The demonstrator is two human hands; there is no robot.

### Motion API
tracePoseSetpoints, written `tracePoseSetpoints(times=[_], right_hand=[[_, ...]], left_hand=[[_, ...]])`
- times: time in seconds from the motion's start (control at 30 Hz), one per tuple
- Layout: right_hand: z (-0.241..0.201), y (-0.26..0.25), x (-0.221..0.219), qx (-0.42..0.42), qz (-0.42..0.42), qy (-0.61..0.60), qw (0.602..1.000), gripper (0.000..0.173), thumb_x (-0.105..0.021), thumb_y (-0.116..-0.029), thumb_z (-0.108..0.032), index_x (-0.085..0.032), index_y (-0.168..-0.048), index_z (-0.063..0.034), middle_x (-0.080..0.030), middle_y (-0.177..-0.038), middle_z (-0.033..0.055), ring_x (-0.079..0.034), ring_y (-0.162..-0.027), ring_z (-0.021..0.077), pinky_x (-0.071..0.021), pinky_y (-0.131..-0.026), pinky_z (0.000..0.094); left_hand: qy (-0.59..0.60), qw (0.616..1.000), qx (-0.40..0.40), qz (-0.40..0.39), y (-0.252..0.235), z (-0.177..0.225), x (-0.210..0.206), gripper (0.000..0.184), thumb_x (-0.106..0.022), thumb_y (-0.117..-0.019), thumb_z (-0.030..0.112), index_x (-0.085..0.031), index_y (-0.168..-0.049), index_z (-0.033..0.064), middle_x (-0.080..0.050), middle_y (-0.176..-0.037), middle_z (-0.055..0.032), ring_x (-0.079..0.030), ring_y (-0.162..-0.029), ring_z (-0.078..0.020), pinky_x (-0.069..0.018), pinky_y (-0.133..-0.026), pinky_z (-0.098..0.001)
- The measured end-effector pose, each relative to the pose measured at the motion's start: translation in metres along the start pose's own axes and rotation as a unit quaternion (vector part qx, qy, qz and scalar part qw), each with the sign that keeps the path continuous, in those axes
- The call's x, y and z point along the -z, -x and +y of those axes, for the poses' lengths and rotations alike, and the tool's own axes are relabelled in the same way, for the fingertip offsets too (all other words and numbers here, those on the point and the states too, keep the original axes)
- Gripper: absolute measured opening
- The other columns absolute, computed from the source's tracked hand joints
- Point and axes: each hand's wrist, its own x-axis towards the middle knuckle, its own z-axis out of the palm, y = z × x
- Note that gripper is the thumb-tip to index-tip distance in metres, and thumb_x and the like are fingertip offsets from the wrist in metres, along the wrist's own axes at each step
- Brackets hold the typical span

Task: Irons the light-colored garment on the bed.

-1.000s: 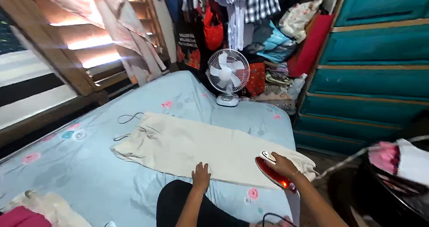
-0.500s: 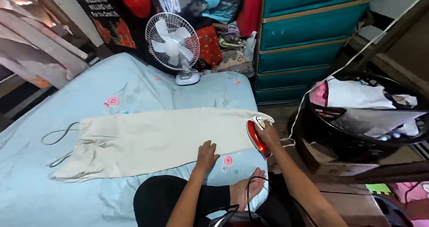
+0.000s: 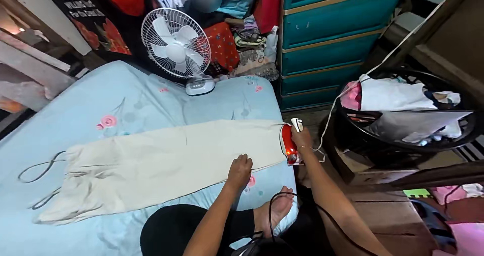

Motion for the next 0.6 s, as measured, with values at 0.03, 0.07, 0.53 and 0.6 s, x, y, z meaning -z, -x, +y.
tracePoseSetpoints(times=[0.03,0.07,0.53,0.6], right_hand=[[-0.001,-0.006,0.001,0.010,-0.006,-0.008,1.000,0.058,-0.057,-0.1037,-0.044,-0.055,-0.140,0.0011,-0.067,-0.121,0.0243,-0.067,-0.110,0.0370,-0.0512,-0.097,0.0546],[-0.002,-0.010,0.005,0.021,-0.011,-0.014,1.000,0.057,-0.059,-0.1032,-0.043,-0.055,-0.138,0.0015,-0.068,-0.119,0.0241,-0.068,-0.106,0.0361,-0.0520,-0.094,0.0539],[-0.001,0.024,0.075,0.110,0.019,0.018,0.994,0.054,-0.067,-0.0992,-0.042,-0.060,-0.127,0.0038,-0.069,-0.107,0.0254,-0.068,-0.098,0.0378,-0.0515,-0.091,0.0578],[-0.005,0.033,0.066,0.115,-0.001,0.024,0.993,0.054,-0.066,-0.0996,-0.042,-0.059,-0.129,0.0033,-0.069,-0.110,0.0251,-0.068,-0.101,0.0373,-0.0513,-0.092,0.0575]], left_hand=[[-0.008,1.000,-0.007,0.006,-0.005,0.005,-0.001,0.025,-0.059,-0.0995,0.009,-0.068,-0.117,-0.0053,-0.062,-0.134,-0.0268,-0.057,-0.131,-0.0422,-0.0492,-0.105,-0.0533],[-0.015,1.000,-0.014,0.005,-0.011,0.010,-0.001,0.024,-0.058,-0.1003,0.010,-0.068,-0.116,-0.0057,-0.063,-0.132,-0.0268,-0.059,-0.129,-0.0425,-0.0502,-0.103,-0.0533],[0.330,0.787,0.291,0.432,0.026,-0.059,0.101,0.029,-0.048,-0.1045,0.001,-0.064,-0.124,-0.0143,-0.067,-0.119,-0.0323,-0.066,-0.115,-0.0383,-0.0494,-0.104,-0.0498],[0.333,0.723,0.362,0.485,0.069,-0.107,0.102,0.034,-0.043,-0.1049,0.001,-0.058,-0.131,-0.0149,-0.064,-0.124,-0.0333,-0.063,-0.116,-0.0350,-0.0491,-0.103,-0.0451]])
